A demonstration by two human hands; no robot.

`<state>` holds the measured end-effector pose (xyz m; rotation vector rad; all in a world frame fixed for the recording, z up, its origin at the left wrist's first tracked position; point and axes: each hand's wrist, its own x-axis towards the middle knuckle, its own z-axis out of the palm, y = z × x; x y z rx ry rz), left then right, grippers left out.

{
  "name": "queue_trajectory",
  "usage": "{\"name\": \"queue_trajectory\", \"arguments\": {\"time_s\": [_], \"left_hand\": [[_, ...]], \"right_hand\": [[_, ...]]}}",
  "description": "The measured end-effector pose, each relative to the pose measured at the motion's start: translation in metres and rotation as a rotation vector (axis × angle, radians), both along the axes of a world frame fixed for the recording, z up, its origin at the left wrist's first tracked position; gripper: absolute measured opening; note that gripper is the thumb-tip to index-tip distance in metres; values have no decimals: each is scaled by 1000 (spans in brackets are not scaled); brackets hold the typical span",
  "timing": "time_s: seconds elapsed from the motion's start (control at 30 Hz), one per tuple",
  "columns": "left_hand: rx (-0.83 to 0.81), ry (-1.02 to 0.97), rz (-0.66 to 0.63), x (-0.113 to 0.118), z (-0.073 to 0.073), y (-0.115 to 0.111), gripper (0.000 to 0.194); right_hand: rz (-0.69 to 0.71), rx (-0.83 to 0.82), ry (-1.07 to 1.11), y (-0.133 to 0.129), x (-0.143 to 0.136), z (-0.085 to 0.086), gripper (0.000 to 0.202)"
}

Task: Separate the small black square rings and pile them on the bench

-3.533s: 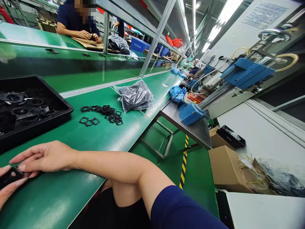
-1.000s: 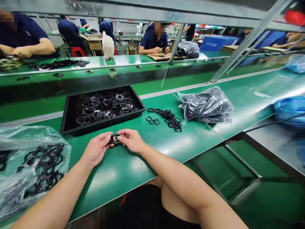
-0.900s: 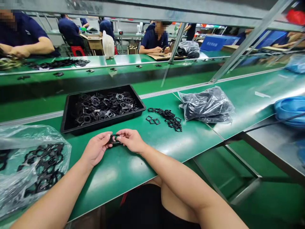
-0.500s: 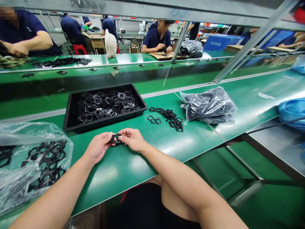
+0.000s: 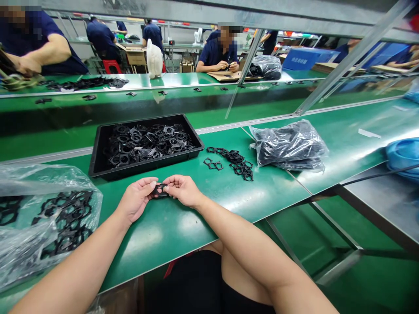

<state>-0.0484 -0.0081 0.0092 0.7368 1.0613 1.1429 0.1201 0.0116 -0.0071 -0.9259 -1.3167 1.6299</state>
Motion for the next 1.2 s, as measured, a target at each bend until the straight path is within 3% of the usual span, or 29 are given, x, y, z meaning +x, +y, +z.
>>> {"name": "queue_trajectory", "arguments": {"time_s": [0.17,0.3,0.4,0.47,0.57,0.63,0.83,0.93,1.07,1.2], "left_hand": [[30,-18,143,4,-5,2,34],[213,240,186,8,-4,-2,35],[429,471,150,10,1,-8,30],[482,539,70,10,4,-11,25],[340,471,-16,9,2,-12,19],[234,365,-55,8,-1,-10,27],[155,183,-170,7,0,-7,34],[83,72,-208,4,3,-6,33],[-5,-79,-263,0,3,-6,32],[-15,-170,-281,1,0,-7,34]], "right_hand": [[-38,-15,20,2,-1,-1,34],[-57,-64,97,3,2,2,41],[-65,-125,186,4,5,5,42],[-60,-175,229,5,7,7,41],[-22,-221,239,4,8,8,40],[-6,-224,231,4,8,8,41],[-19,-177,217,2,5,5,42],[-64,-8,97,-2,4,4,40],[-242,452,-209,-9,5,5,30],[-164,806,-477,-15,4,5,22]]}}
